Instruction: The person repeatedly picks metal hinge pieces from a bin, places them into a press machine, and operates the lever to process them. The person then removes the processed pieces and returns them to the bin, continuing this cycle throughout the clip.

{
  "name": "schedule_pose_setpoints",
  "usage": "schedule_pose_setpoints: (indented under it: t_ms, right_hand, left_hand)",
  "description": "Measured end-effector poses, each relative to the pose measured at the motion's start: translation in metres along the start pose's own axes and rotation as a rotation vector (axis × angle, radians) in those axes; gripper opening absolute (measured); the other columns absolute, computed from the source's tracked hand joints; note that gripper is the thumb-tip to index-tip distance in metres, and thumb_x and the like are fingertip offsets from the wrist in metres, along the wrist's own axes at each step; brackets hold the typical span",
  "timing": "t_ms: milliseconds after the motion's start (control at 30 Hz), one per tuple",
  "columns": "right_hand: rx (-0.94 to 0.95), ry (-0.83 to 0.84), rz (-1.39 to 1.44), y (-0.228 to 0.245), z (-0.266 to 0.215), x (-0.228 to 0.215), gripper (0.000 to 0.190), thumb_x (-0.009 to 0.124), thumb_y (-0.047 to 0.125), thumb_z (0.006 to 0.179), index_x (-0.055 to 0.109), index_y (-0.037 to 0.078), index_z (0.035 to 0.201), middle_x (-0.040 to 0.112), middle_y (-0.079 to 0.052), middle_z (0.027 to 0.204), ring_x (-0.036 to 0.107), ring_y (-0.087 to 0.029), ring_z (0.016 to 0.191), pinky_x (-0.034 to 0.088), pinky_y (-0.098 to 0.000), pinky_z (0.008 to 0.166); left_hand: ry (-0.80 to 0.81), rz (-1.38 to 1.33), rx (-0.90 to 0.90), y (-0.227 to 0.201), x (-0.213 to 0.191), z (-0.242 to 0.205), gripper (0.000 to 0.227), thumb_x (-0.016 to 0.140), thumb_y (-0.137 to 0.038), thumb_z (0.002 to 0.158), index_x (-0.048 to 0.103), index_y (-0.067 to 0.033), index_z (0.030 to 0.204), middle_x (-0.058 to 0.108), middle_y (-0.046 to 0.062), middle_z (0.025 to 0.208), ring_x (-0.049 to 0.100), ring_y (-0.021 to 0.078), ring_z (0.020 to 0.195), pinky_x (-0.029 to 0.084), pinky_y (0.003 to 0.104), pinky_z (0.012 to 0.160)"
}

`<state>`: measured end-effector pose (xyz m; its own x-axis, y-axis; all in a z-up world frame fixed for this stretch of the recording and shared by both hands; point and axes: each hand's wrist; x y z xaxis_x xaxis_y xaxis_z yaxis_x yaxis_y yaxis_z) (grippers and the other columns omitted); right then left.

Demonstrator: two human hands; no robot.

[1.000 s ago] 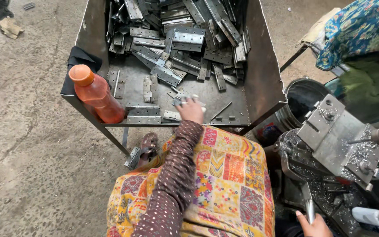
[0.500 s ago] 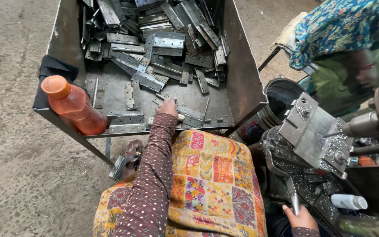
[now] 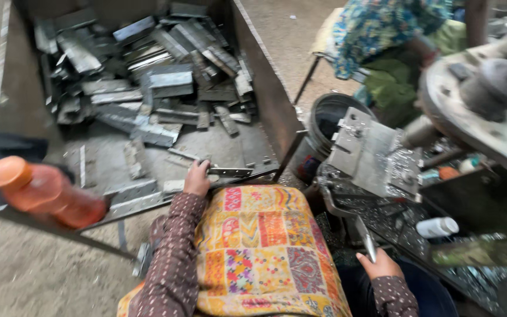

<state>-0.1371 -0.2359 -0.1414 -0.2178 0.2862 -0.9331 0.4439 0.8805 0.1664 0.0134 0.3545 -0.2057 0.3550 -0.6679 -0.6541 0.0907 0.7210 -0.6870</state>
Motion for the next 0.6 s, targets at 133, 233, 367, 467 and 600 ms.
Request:
schedule_pose_setpoints:
  t_ms: [133,233,367,467,600]
  right_hand:
    - [0.026,0.017,0.002,0.013,-0.010,-0.003,0.052,0.070,0.058,0.082,0.069,0.013,0.108,0.077,-0.017,0.097,0.073,-0.040,0.095,0.057,-0.0492,0.084]
    - [0.029,0.026,0.034,0.024,-0.024,-0.009,0.050,0.070,0.057,0.083,0.067,0.012,0.104,0.077,-0.016,0.093,0.074,-0.038,0.091,0.057,-0.0486,0.082]
    - [0.044,0.084,0.015,0.035,-0.029,-0.023,0.051,0.067,0.056,0.086,0.063,0.010,0.108,0.076,-0.016,0.087,0.075,-0.035,0.085,0.058,-0.0469,0.078]
    - [0.049,0.133,0.081,0.039,-0.033,-0.025,0.049,0.067,0.053,0.086,0.063,0.009,0.107,0.077,-0.015,0.084,0.078,-0.033,0.079,0.059,-0.0447,0.075]
    - [0.035,0.129,0.027,0.045,-0.037,-0.030,0.051,0.068,0.055,0.088,0.063,0.007,0.106,0.075,-0.015,0.084,0.075,-0.034,0.080,0.058,-0.0459,0.075]
  left_hand:
    - [0.105,0.057,0.204,-0.086,-0.028,0.007,0.033,0.056,0.002,0.087,0.068,-0.0151,0.112,0.071,0.009,0.108,0.068,0.0344,0.100,0.055,0.043,0.084]
    - [0.034,0.123,0.437,-0.172,-0.054,0.011,0.029,0.058,-0.001,0.086,0.069,-0.0160,0.108,0.072,0.007,0.110,0.069,0.0326,0.093,0.056,0.041,0.077]
    - [-0.111,0.044,0.555,-0.268,-0.074,0.003,0.024,0.063,-0.006,0.089,0.070,-0.0157,0.110,0.071,0.007,0.117,0.069,0.0282,0.089,0.057,0.039,0.075]
    - [-0.132,0.063,0.689,-0.322,-0.057,-0.013,0.025,0.069,-0.011,0.086,0.072,-0.0158,0.111,0.070,0.010,0.121,0.066,0.0254,0.083,0.057,0.038,0.073]
    - [-0.074,-0.060,0.983,-0.379,0.010,-0.031,0.022,0.068,-0.018,0.095,0.067,-0.0120,0.116,0.065,0.014,0.119,0.067,0.0299,0.108,0.055,0.048,0.099]
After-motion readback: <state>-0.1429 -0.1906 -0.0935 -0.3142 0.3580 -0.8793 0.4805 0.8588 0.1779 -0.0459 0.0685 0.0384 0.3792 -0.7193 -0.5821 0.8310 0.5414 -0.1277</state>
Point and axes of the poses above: each hand's wrist, its own z-axis towards the middle knuckle, its own x-axis out of the palm, y = z × x
